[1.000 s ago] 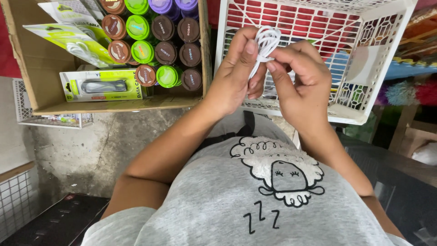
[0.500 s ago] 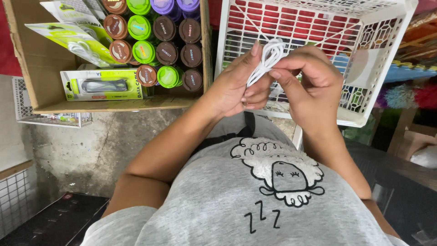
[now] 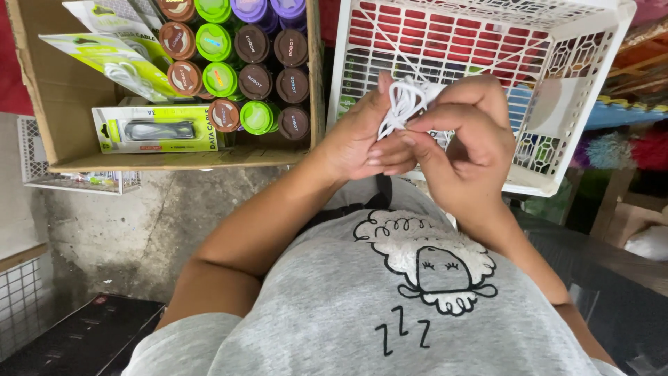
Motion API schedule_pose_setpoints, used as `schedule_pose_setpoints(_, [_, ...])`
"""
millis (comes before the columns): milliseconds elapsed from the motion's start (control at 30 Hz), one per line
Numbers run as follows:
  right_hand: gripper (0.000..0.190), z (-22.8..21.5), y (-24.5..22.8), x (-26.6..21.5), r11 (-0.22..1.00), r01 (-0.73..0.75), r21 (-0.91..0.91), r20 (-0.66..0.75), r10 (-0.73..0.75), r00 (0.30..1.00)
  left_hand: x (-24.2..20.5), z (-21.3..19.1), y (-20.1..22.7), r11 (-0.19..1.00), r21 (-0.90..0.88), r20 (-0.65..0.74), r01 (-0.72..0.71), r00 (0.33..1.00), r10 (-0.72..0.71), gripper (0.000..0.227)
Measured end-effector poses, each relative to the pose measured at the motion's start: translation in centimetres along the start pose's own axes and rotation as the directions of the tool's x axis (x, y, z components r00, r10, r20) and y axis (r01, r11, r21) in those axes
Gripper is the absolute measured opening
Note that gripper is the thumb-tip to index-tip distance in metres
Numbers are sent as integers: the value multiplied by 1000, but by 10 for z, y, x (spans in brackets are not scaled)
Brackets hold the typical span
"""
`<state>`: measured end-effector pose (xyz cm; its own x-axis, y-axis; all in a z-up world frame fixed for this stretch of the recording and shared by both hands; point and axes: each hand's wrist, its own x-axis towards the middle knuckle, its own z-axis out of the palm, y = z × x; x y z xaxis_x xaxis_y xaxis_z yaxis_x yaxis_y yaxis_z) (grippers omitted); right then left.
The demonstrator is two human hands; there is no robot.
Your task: Packaging white data cables into individual plastic sleeves and then into retail cardboard packaging.
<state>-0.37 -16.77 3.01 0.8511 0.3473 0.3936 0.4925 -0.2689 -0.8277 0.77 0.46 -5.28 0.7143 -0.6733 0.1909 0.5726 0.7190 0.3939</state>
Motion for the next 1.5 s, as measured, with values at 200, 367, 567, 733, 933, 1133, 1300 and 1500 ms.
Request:
schedule_pose_setpoints(200, [20, 4, -4, 3, 997, 69, -21, -51, -70, 996, 5, -3, -11, 980, -189, -108, -66, 993, 46, 66])
schedule_pose_setpoints(367, [15, -6, -3, 3, 999, -7, 49, 40, 5, 999, 3, 7, 2, 990, -135, -79, 26, 996, -37, 63])
schedule_pose_setpoints(567, [30, -5, -15, 20, 984, -3, 176, 28, -2, 1000, 1, 4, 0, 996, 87, -29, 5, 1000, -2, 62])
schedule_pose_setpoints(733, [36, -23, 0, 23, 992, 54, 114, 156, -72, 985, 3, -8, -9, 988, 70, -67, 136, 989, -131, 61])
schedule_pose_setpoints(933, [32, -38, 59, 5, 916, -126, 382, 281, 15, 960, 19, -27, -18, 969, 72, 151, 236, 958, -245, 68])
schedule_pose_setpoints(1133, [32, -32, 86, -2, 783, -280, 555, 230, 179, 957, 47, 6, -5, 885, 147, -291, 442, 874, -388, 88])
schedule_pose_setpoints(1300, [26, -28, 104, -2, 568, -318, 759, 117, 362, 925, 64, -50, -23, 785, 516, -543, 344, 840, -12, 102])
schedule_pose_setpoints(1500, [10, -57, 161, -24, 585, -339, 736, 38, 465, 885, 57, -155, -42, 711, 631, -721, 310, 572, 390, 49])
